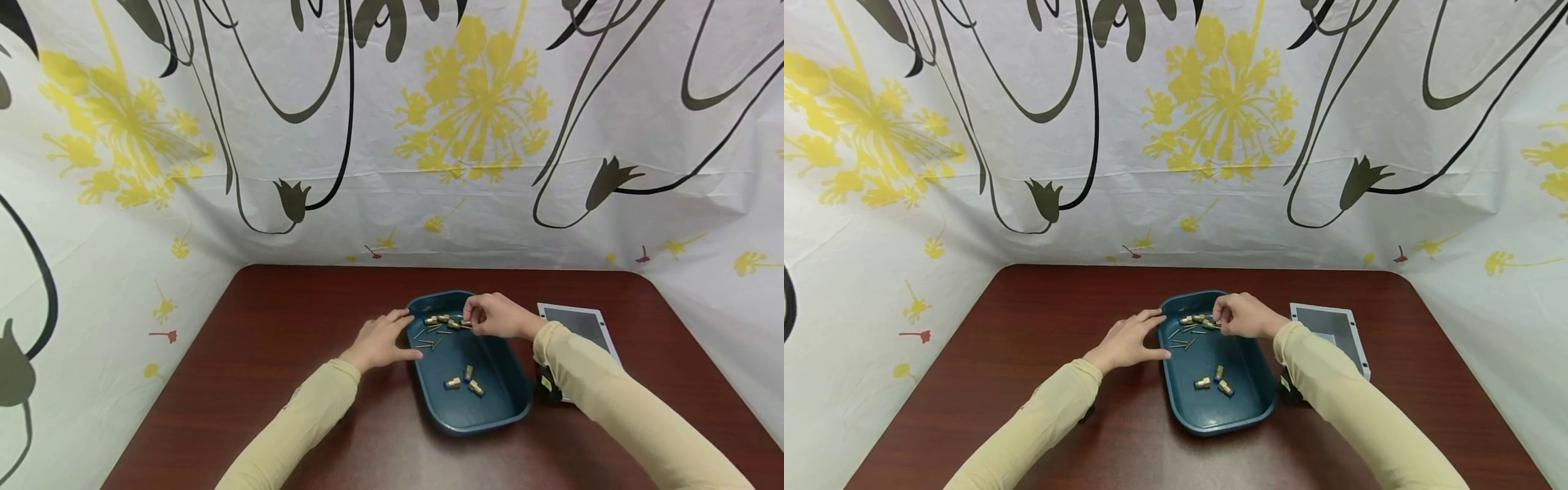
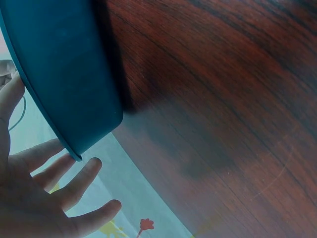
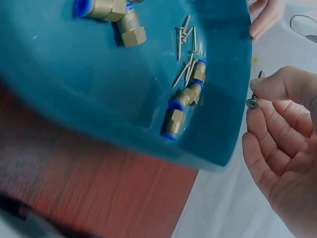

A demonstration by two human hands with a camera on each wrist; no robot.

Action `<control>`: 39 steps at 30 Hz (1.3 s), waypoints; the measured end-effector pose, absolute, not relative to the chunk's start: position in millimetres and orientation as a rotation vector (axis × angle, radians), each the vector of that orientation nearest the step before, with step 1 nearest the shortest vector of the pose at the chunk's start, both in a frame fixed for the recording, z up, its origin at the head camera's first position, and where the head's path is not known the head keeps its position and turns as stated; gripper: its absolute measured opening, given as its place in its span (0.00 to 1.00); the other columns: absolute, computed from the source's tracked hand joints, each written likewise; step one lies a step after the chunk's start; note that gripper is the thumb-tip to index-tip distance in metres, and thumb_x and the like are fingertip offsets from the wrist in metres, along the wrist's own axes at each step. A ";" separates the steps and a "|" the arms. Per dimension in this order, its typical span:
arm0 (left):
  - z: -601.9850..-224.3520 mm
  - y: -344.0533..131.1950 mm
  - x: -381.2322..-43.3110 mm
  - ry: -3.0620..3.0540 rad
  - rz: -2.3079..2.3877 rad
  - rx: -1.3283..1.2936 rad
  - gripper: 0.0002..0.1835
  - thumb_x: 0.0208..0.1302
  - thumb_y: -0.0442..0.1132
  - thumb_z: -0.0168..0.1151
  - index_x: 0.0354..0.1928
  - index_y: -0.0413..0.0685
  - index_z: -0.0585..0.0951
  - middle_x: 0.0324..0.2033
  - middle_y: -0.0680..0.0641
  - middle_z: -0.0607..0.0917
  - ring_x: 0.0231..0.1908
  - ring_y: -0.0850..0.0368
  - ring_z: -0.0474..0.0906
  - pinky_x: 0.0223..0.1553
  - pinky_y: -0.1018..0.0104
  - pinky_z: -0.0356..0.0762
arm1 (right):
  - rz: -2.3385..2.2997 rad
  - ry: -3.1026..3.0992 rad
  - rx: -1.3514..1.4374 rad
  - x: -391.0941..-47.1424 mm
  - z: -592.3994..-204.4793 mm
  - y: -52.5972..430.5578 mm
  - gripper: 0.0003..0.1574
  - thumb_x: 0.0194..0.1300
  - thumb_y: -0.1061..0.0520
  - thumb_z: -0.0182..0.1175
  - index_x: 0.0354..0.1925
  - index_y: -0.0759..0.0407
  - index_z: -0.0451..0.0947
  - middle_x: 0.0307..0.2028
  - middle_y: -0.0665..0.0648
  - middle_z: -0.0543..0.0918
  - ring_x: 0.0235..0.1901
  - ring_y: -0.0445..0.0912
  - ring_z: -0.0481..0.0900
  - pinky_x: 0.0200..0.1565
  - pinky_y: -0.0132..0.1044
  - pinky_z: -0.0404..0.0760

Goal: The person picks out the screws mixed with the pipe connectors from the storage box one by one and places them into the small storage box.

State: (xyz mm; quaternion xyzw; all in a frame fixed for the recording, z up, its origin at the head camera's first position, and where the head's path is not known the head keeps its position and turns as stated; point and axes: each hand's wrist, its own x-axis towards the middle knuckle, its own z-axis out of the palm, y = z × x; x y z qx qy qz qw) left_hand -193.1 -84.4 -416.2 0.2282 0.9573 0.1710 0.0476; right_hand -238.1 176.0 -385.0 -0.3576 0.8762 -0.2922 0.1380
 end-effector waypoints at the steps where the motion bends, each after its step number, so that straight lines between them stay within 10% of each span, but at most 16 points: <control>1: -416.3 -84.4 -193.0 2.918 0.522 0.695 0.41 0.48 0.62 0.60 0.62 0.49 0.65 0.61 0.49 0.62 0.55 0.51 0.63 0.52 0.50 0.58 | -0.844 2.537 -1.031 -237.4 -384.3 178.2 0.09 0.53 0.69 0.55 0.30 0.56 0.71 0.23 0.49 0.73 0.22 0.42 0.70 0.26 0.36 0.71; 39: -415.0 -83.9 -192.1 2.926 0.512 0.702 0.40 0.49 0.61 0.60 0.62 0.49 0.65 0.61 0.49 0.63 0.55 0.51 0.63 0.52 0.50 0.59 | -0.877 2.762 -0.811 -214.5 -369.3 279.0 0.08 0.52 0.69 0.57 0.30 0.58 0.72 0.22 0.49 0.73 0.23 0.41 0.71 0.24 0.33 0.70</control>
